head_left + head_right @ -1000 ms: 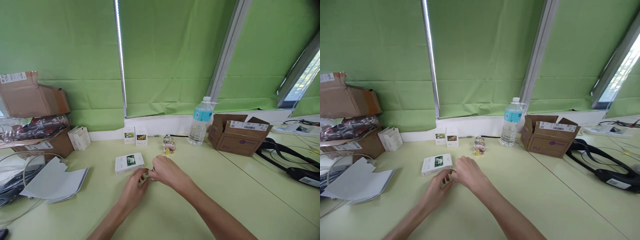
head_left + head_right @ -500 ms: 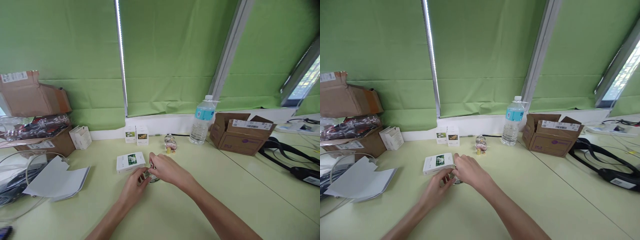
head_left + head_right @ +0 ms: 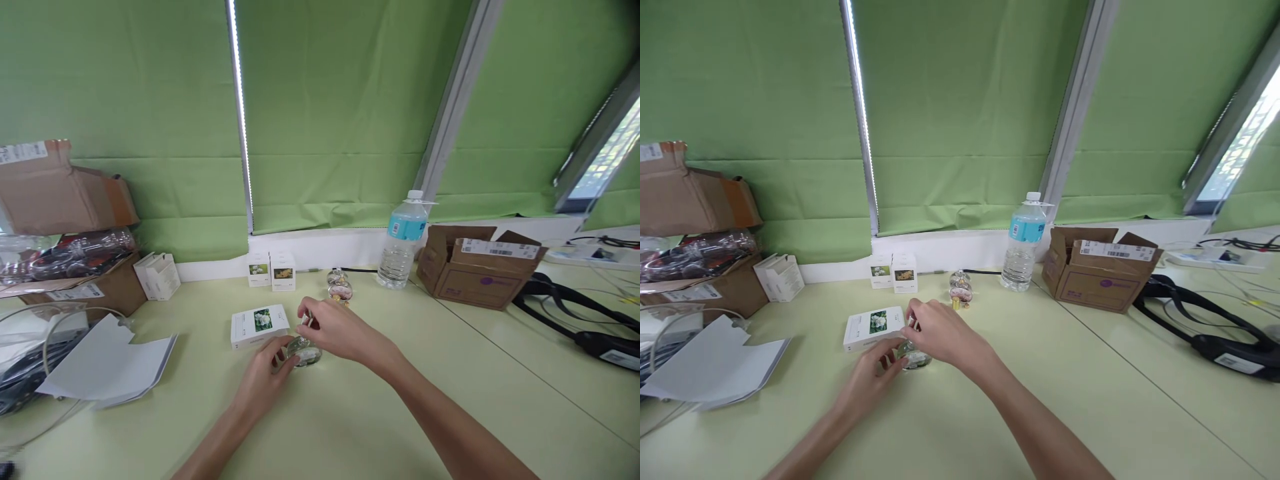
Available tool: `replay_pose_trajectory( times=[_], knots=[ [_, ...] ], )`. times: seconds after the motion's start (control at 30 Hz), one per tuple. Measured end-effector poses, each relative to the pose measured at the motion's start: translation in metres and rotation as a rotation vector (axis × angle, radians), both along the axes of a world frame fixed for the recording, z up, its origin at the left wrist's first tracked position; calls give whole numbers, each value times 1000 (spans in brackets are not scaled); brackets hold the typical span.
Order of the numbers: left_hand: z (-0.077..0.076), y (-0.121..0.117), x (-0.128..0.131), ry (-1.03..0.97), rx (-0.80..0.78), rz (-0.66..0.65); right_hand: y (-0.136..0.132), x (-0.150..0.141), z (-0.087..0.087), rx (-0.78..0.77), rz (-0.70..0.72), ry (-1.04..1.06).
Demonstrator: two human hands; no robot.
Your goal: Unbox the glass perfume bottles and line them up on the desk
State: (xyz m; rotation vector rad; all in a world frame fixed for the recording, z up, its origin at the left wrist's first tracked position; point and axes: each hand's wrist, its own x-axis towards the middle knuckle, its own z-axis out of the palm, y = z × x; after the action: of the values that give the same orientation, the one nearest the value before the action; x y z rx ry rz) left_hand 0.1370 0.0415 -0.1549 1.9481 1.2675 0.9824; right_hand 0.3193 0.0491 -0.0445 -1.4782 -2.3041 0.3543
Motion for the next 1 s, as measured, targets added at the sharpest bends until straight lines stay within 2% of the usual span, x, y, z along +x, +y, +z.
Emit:
replay_pose_trajectory(
  times=[0.13, 0.3, 0.43, 0.6, 0.8, 0.9, 1.0],
  knots=[
    [-1, 1, -4, -1, -20, 10, 3, 16, 3, -4, -73, -44],
    [0, 3, -6, -47, -44, 9, 10, 31, -20, -170, -74, -249],
    [0, 4, -5, -97, -86, -6, 14, 26, -39, -230, -56, -327],
    [-5, 6, -6, -122, -112, -6, 14, 16, -46, -223, -33, -372],
    [-7, 7, -7, -119, -101, -10, 16, 18, -47, -263, -21, -372],
    [-8, 7, -7, -129, -101, -14, 14, 22, -37, -284, -25, -306],
    [-7, 7, -7, -130, -90, -12, 8, 22, -24, -228, 1, -130]
  ],
)
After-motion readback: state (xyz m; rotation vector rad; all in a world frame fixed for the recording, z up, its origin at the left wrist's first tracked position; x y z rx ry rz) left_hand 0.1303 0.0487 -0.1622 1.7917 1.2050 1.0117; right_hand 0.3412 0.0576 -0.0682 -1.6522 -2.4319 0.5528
